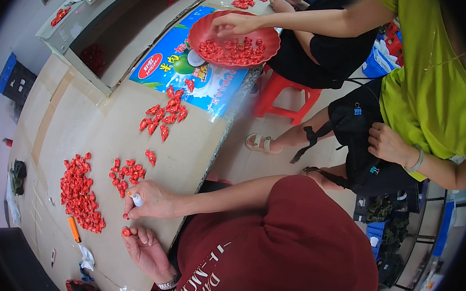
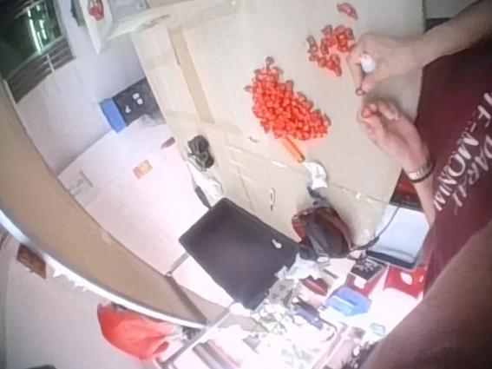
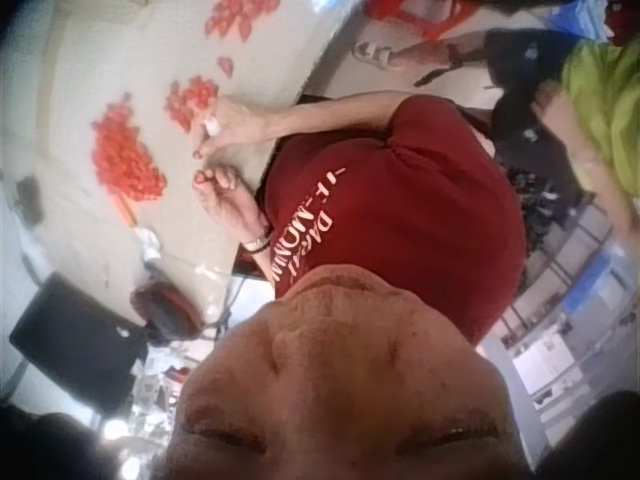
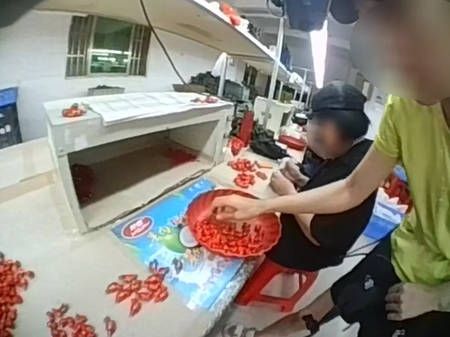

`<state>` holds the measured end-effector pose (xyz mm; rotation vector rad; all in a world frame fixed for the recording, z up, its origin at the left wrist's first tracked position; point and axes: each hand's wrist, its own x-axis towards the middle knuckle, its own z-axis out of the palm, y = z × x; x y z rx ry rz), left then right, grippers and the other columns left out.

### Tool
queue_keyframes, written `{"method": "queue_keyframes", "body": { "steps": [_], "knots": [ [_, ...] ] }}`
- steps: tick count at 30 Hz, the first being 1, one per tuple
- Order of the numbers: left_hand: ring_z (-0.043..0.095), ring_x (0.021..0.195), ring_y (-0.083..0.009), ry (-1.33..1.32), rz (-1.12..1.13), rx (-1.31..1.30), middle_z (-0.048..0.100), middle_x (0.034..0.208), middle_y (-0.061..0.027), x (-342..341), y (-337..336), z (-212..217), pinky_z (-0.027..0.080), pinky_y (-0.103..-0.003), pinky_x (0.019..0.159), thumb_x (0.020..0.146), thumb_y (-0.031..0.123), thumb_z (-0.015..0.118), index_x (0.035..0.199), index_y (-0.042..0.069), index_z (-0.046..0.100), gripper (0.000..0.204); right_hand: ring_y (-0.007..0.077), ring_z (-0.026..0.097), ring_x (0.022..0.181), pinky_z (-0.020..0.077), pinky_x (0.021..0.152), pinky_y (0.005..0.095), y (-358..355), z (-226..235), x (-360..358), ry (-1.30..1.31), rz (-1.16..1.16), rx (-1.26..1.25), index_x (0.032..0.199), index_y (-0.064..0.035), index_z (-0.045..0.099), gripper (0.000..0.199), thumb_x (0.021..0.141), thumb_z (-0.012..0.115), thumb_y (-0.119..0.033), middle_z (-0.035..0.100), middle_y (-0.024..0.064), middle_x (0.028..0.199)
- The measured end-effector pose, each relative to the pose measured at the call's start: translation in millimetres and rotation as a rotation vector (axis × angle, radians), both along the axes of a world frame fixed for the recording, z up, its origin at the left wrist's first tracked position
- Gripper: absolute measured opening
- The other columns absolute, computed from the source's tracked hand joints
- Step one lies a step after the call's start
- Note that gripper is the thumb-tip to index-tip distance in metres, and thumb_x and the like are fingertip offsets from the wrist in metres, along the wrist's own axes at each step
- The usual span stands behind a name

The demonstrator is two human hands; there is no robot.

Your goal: The person sits at a table and repeatedly picks up small red candy wrappers. Using a small white squeeze bottle, they apply a liquid substance into the opening of each wrapper. After filling, the person places the candy into a pile on the table.

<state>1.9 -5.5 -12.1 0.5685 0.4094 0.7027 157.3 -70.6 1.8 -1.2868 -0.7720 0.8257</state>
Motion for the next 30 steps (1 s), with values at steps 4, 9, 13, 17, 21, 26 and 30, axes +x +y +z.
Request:
{"method": "queue_keyframes", "body": {
  "steps": [4, 9, 13, 17, 21, 26, 30],
  "knots": [
    [0.043, 0.064, -0.0110, -0.002, -0.009, -0.004, 0.055, 0.091, -0.0059, 0.2, -0.2, 0.5, 0.038, -0.024, 0.056, 0.097, 0.016, 0.054, 0.106, 0.002, 0.053, 0.016, 0.0094, 0.061, 0.072, 0.0477, 0.066, 0.0258, 0.6, -2.3, -0.2, -0.029, -0.009, 0.013, 0.081, -0.0007, 0.065, 0.011, 0.078, 0.072, -0.008, 0.068, 0.0047, 0.079],
    [0.042, 0.063, -0.0109, 0.000, -0.008, -0.001, 0.056, 0.091, -0.0060, 0.4, 0.2, -0.3, 0.038, -0.024, 0.055, 0.098, 0.016, 0.054, 0.105, 0.002, 0.053, 0.016, 0.0099, 0.062, 0.073, 0.0481, 0.067, 0.0261, 0.8, -3.2, -0.2, -0.018, -0.006, 0.014, 0.082, -0.0007, 0.065, 0.011, 0.077, 0.072, -0.008, 0.068, 0.0051, 0.080],
    [0.042, 0.062, -0.0105, 0.019, 0.002, 0.000, 0.056, 0.091, -0.0057, 1.3, -0.4, 0.7, 0.037, -0.024, 0.055, 0.098, 0.016, 0.053, 0.105, 0.003, 0.053, 0.015, 0.0098, 0.061, 0.073, 0.0480, 0.067, 0.0261, 0.6, -0.4, 0.7, -0.005, 0.009, 0.000, 0.083, -0.0007, 0.066, 0.011, 0.077, 0.072, -0.007, 0.068, 0.0051, 0.080],
    [0.042, 0.062, -0.0102, 0.030, 0.004, 0.005, 0.057, 0.090, -0.0055, 1.9, -0.4, 1.3, 0.037, -0.023, 0.055, 0.098, 0.017, 0.053, 0.104, 0.003, 0.052, 0.015, 0.0095, 0.061, 0.073, 0.0478, 0.067, 0.0262, 0.9, -1.0, 1.1, -0.003, 0.011, -0.010, 0.083, -0.0005, 0.066, 0.011, 0.077, 0.072, -0.007, 0.068, 0.0051, 0.080],
    [0.042, 0.062, -0.0102, 0.027, 0.004, 0.003, 0.057, 0.090, -0.0056, 2.6, -0.6, 1.5, 0.037, -0.023, 0.055, 0.098, 0.017, 0.053, 0.103, 0.003, 0.052, 0.014, 0.0091, 0.061, 0.072, 0.0475, 0.066, 0.0261, 0.5, -0.3, 1.7, -0.020, 0.011, -0.009, 0.083, -0.0003, 0.066, 0.011, 0.078, 0.072, -0.008, 0.068, 0.0050, 0.080],
    [0.042, 0.062, -0.0104, 0.028, -0.002, 0.001, 0.056, 0.090, -0.0059, 2.4, -0.2, 1.4, 0.038, -0.023, 0.055, 0.097, 0.016, 0.054, 0.103, 0.003, 0.052, 0.015, 0.0090, 0.060, 0.072, 0.0473, 0.066, 0.0258, 1.8, -2.0, 2.0, -0.004, 0.023, 0.002, 0.083, 0.0001, 0.065, 0.011, 0.078, 0.072, -0.007, 0.068, 0.0050, 0.080],
    [0.043, 0.063, -0.0106, 0.028, -0.001, -0.004, 0.056, 0.090, -0.0058, 3.2, -0.3, 1.2, 0.038, -0.023, 0.055, 0.097, 0.016, 0.054, 0.104, 0.003, 0.052, 0.015, 0.0091, 0.061, 0.073, 0.0476, 0.067, 0.0258, 1.9, -2.7, 2.0, 0.011, 0.027, -0.001, 0.083, 0.0002, 0.065, 0.011, 0.078, 0.072, -0.007, 0.068, 0.0050, 0.080]
  ]
}}
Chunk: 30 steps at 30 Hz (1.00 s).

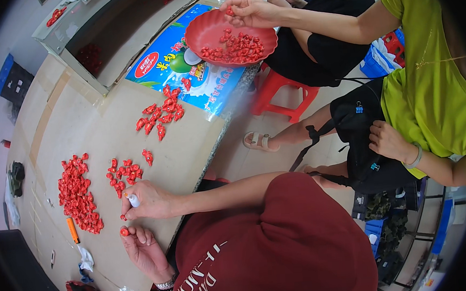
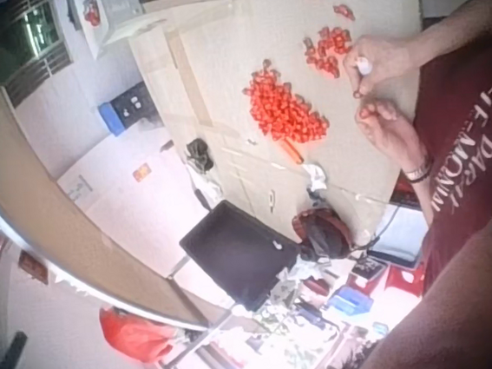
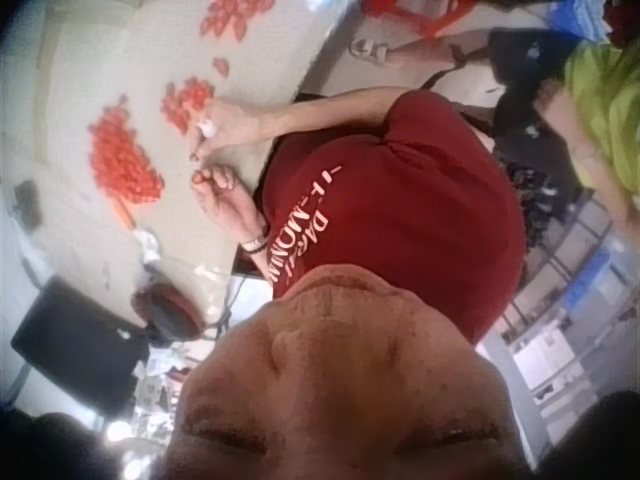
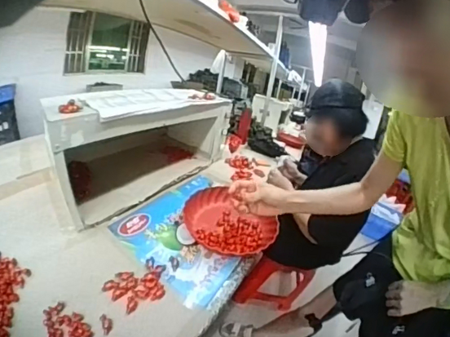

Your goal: The person sits at a table and repeatedly picks up small red candy wrappers. Using a small white squeeze bottle, they apply a liquid substance into the opening of each wrapper. After filling, the person places the candy into a pile on the table.

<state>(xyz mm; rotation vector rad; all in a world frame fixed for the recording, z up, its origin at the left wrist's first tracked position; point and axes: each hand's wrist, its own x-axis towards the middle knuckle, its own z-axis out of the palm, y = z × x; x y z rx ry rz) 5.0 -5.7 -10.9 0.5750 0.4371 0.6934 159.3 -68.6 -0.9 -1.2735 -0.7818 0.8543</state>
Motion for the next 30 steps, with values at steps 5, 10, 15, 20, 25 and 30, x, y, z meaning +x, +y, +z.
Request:
{"method": "queue_keyframes", "body": {
  "steps": [5, 10, 15, 20, 25, 30],
  "knots": [
    [0.044, 0.064, -0.0107, -0.003, -0.003, 0.006, 0.055, 0.090, -0.0056, -0.4, 0.2, 0.7, 0.038, -0.024, 0.055, 0.097, 0.016, 0.054, 0.104, 0.002, 0.053, 0.015, 0.0095, 0.061, 0.073, 0.0479, 0.067, 0.0261, 0.3, 0.3, -1.3, 0.000, -0.010, 0.000, 0.083, 0.0002, 0.065, 0.010, 0.078, 0.072, -0.006, 0.068, 0.0051, 0.080],
    [0.043, 0.063, -0.0105, -0.004, -0.008, 0.005, 0.054, 0.090, -0.0053, -0.7, 0.1, 0.4, 0.038, -0.024, 0.055, 0.098, 0.016, 0.053, 0.103, 0.003, 0.053, 0.014, 0.0095, 0.062, 0.074, 0.0482, 0.068, 0.0260, -1.3, 2.0, -0.8, -0.002, -0.003, -0.018, 0.083, 0.0000, 0.065, 0.010, 0.078, 0.071, -0.006, 0.068, 0.0050, 0.080],
    [0.042, 0.062, -0.0104, -0.005, -0.004, 0.001, 0.055, 0.091, -0.0052, -1.1, -0.5, 1.1, 0.037, -0.023, 0.055, 0.098, 0.015, 0.052, 0.102, 0.003, 0.053, 0.013, 0.0095, 0.062, 0.074, 0.0483, 0.067, 0.0260, -1.4, 2.5, -1.6, -0.007, -0.004, -0.017, 0.083, 0.0001, 0.065, 0.011, 0.078, 0.071, -0.007, 0.069, 0.0052, 0.080],
    [0.042, 0.062, -0.0103, -0.009, -0.010, 0.007, 0.055, 0.091, -0.0053, -1.9, 0.2, -1.2, 0.037, -0.023, 0.055, 0.098, 0.015, 0.053, 0.102, 0.003, 0.053, 0.013, 0.0098, 0.062, 0.074, 0.0485, 0.067, 0.0264, -1.8, 2.9, -2.1, -0.009, -0.010, -0.018, 0.083, 0.0003, 0.065, 0.011, 0.078, 0.071, -0.007, 0.069, 0.0056, 0.081],
    [0.042, 0.062, -0.0104, -0.009, -0.008, 0.002, 0.055, 0.090, -0.0053, -2.9, 0.6, -2.0, 0.037, -0.023, 0.055, 0.098, 0.015, 0.053, 0.103, 0.003, 0.053, 0.014, 0.0117, 0.063, 0.073, 0.0492, 0.067, 0.0276, -1.6, 3.4, -3.0, 0.001, -0.027, -0.009, 0.082, 0.0009, 0.066, 0.011, 0.076, 0.072, -0.007, 0.069, 0.0074, 0.079],
    [0.042, 0.062, -0.0105, -0.001, -0.004, 0.003, 0.055, 0.090, -0.0057, -2.2, -0.7, 0.0, 0.037, -0.024, 0.055, 0.098, 0.016, 0.053, 0.103, 0.002, 0.053, 0.014, 0.0106, 0.063, 0.074, 0.0490, 0.068, 0.0267, -2.1, 2.4, -2.9, 0.010, -0.013, -0.009, 0.083, 0.0004, 0.065, 0.010, 0.078, 0.071, -0.006, 0.069, 0.0067, 0.081]
  ]
}}
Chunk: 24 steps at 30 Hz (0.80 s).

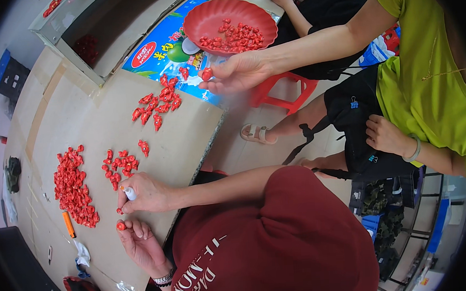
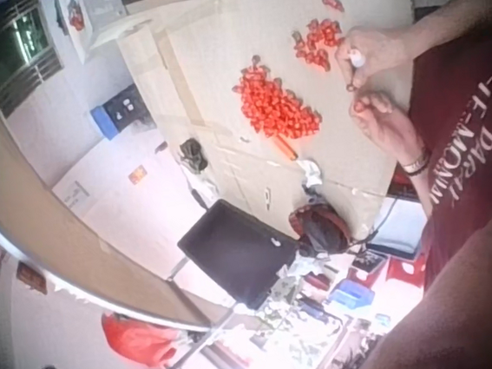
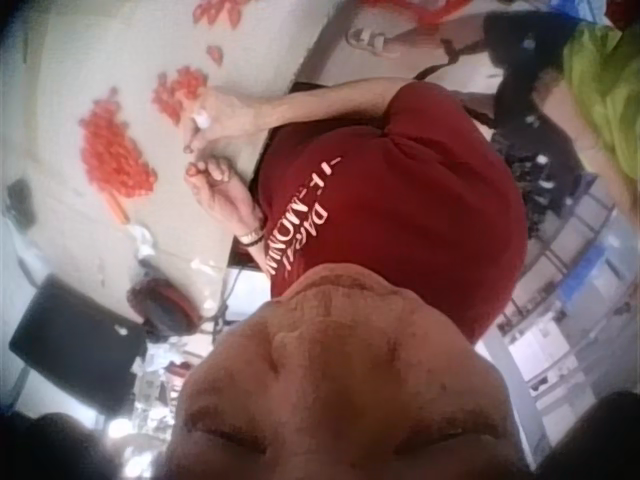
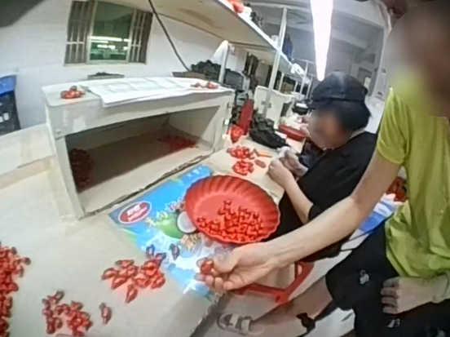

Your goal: The person sits at a table and repeatedly picks up small red candy wrappers. Using a small white squeeze bottle, they apply a liquid substance into the opening of each wrapper. After filling, the person places the candy into a pile on the table.

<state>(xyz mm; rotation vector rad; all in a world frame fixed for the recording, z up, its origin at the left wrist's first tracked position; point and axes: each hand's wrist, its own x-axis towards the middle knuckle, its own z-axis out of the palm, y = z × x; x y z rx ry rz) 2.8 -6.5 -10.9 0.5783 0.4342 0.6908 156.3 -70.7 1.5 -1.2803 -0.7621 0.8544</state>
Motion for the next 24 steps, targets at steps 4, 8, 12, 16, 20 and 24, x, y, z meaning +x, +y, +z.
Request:
{"method": "queue_keyframes", "body": {
  "steps": [4, 8, 12, 16, 20, 24],
  "knots": [
    [0.042, 0.062, -0.0105, -0.011, -0.004, -0.005, 0.055, 0.090, -0.0056, 0.8, -0.7, 0.9, 0.037, -0.024, 0.054, 0.098, 0.016, 0.053, 0.103, 0.002, 0.053, 0.015, 0.0108, 0.063, 0.075, 0.0492, 0.068, 0.0267, 0.1, 0.2, 0.7, -0.002, 0.004, -0.008, 0.083, 0.0004, 0.065, 0.010, 0.078, 0.072, -0.006, 0.069, 0.0069, 0.081],
    [0.042, 0.062, -0.0105, -0.003, -0.006, 0.005, 0.055, 0.090, -0.0054, 1.0, -0.5, 0.6, 0.037, -0.024, 0.054, 0.098, 0.017, 0.054, 0.103, 0.002, 0.053, 0.015, 0.0108, 0.063, 0.075, 0.0494, 0.068, 0.0267, -0.2, -0.9, 1.3, -0.008, 0.007, -0.002, 0.083, 0.0006, 0.065, 0.010, 0.078, 0.071, -0.005, 0.069, 0.0069, 0.082],
    [0.042, 0.062, -0.0105, 0.007, 0.000, 0.010, 0.055, 0.090, -0.0052, 2.6, -2.0, 2.6, 0.037, -0.024, 0.055, 0.098, 0.017, 0.053, 0.102, 0.002, 0.053, 0.015, 0.0108, 0.063, 0.075, 0.0494, 0.068, 0.0267, -0.7, 0.3, 2.1, -0.001, 0.011, -0.005, 0.083, 0.0007, 0.065, 0.010, 0.078, 0.071, -0.004, 0.069, 0.0070, 0.082],
    [0.042, 0.062, -0.0105, 0.012, 0.003, 0.004, 0.055, 0.089, -0.0052, 2.4, -1.1, 1.3, 0.037, -0.024, 0.055, 0.098, 0.017, 0.053, 0.102, 0.003, 0.053, 0.015, 0.0106, 0.063, 0.075, 0.0494, 0.069, 0.0267, -0.2, -0.3, 2.2, -0.011, 0.011, 0.005, 0.083, 0.0009, 0.065, 0.010, 0.078, 0.071, -0.004, 0.069, 0.0070, 0.081],
    [0.042, 0.062, -0.0107, 0.011, 0.001, 0.004, 0.055, 0.089, -0.0052, 1.4, -1.1, 1.4, 0.037, -0.024, 0.054, 0.098, 0.017, 0.053, 0.102, 0.002, 0.052, 0.015, 0.0104, 0.063, 0.076, 0.0494, 0.069, 0.0266, -0.2, 0.5, 2.5, -0.016, 0.016, -0.014, 0.083, 0.0010, 0.065, 0.009, 0.078, 0.071, -0.004, 0.069, 0.0069, 0.082],
    [0.042, 0.062, -0.0109, 0.003, -0.005, 0.017, 0.055, 0.089, -0.0053, 1.9, -1.8, 2.7, 0.037, -0.024, 0.054, 0.098, 0.017, 0.053, 0.102, 0.002, 0.053, 0.015, 0.0102, 0.063, 0.076, 0.0494, 0.069, 0.0265, -0.4, -0.6, 2.0, 0.002, 0.023, 0.000, 0.083, 0.0006, 0.065, 0.009, 0.079, 0.071, -0.004, 0.069, 0.0066, 0.082]
  ]
}}
